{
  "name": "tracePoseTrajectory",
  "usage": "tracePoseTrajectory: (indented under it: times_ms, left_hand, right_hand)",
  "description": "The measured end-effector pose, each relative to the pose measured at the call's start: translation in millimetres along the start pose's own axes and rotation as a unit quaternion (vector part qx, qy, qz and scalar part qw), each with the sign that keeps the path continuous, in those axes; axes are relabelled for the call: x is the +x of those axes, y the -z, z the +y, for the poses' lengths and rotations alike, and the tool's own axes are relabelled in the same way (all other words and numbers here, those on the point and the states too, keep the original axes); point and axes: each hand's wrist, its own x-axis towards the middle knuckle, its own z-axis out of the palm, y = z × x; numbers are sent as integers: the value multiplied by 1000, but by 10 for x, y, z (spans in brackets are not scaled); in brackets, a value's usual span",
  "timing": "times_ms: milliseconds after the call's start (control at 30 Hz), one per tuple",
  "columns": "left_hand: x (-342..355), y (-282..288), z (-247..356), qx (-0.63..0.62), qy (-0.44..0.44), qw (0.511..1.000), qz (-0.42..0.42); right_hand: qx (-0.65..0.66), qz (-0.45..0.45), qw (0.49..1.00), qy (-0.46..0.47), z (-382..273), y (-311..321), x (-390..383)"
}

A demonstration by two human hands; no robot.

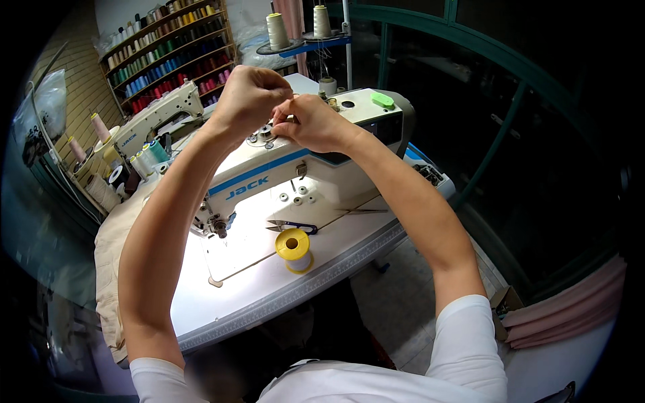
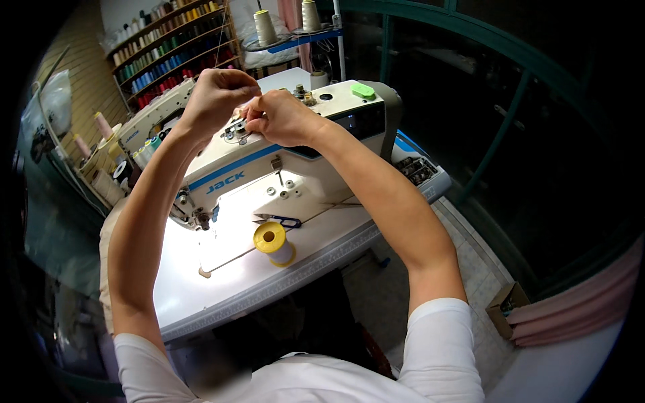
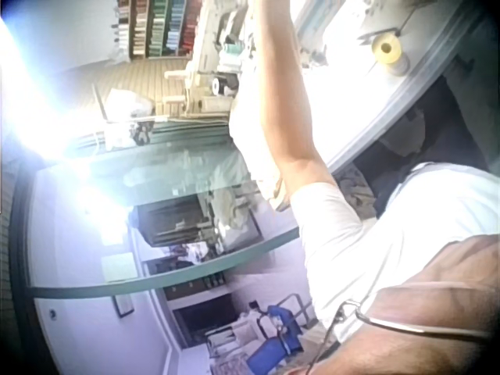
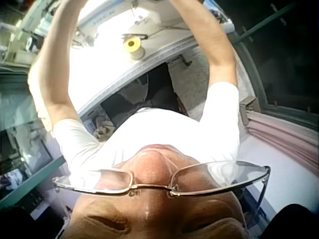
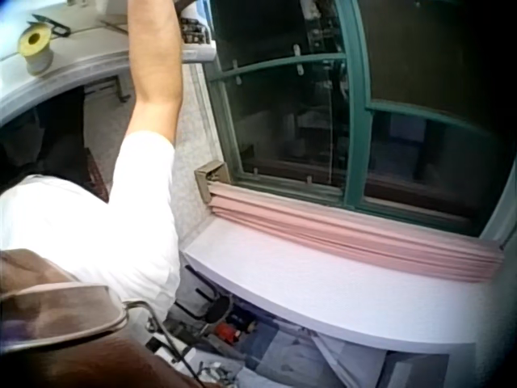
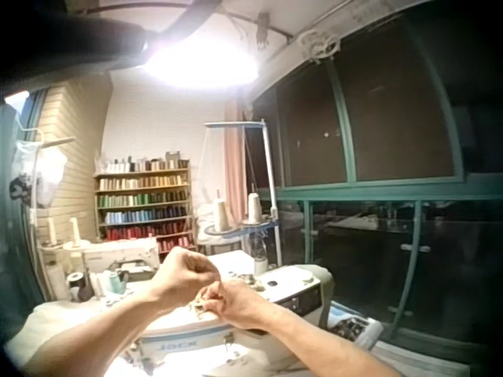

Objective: The person threads a sewing machine by hand, guiding a yellow thread through the tension assembly and needle area. They repeatedly pull the thread through guides and adjust the tension dial, ensuring the thread is properly seated in the machine's mechanism.

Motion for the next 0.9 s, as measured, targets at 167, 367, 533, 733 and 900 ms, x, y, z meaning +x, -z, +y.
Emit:
tracePoseTrajectory:
  times_ms: [167, 367, 533, 733, 900]
  left_hand:
    - [167, -65, -171, -7, 37, 999, -12]
    - [391, -72, -389, 165, 36, 986, 14]
    - [34, 89, -292, 496, -60, 858, 116]
    - [-1007, 72, -130, 552, -127, 819, 91]
    - [-1466, -67, -97, 400, -112, 901, 127]
  right_hand:
    - [11, 6, 1000, 15, 129, -5, -19]
    - [-6, 7, 1000, -3, -43, -8, -41]
    - [24, 32, 999, 27, 54, -76, -22]
    - [3, 27, 999, 30, 80, 7, -60]
    - [-62, 57, 996, 35, -71, -42, -94]
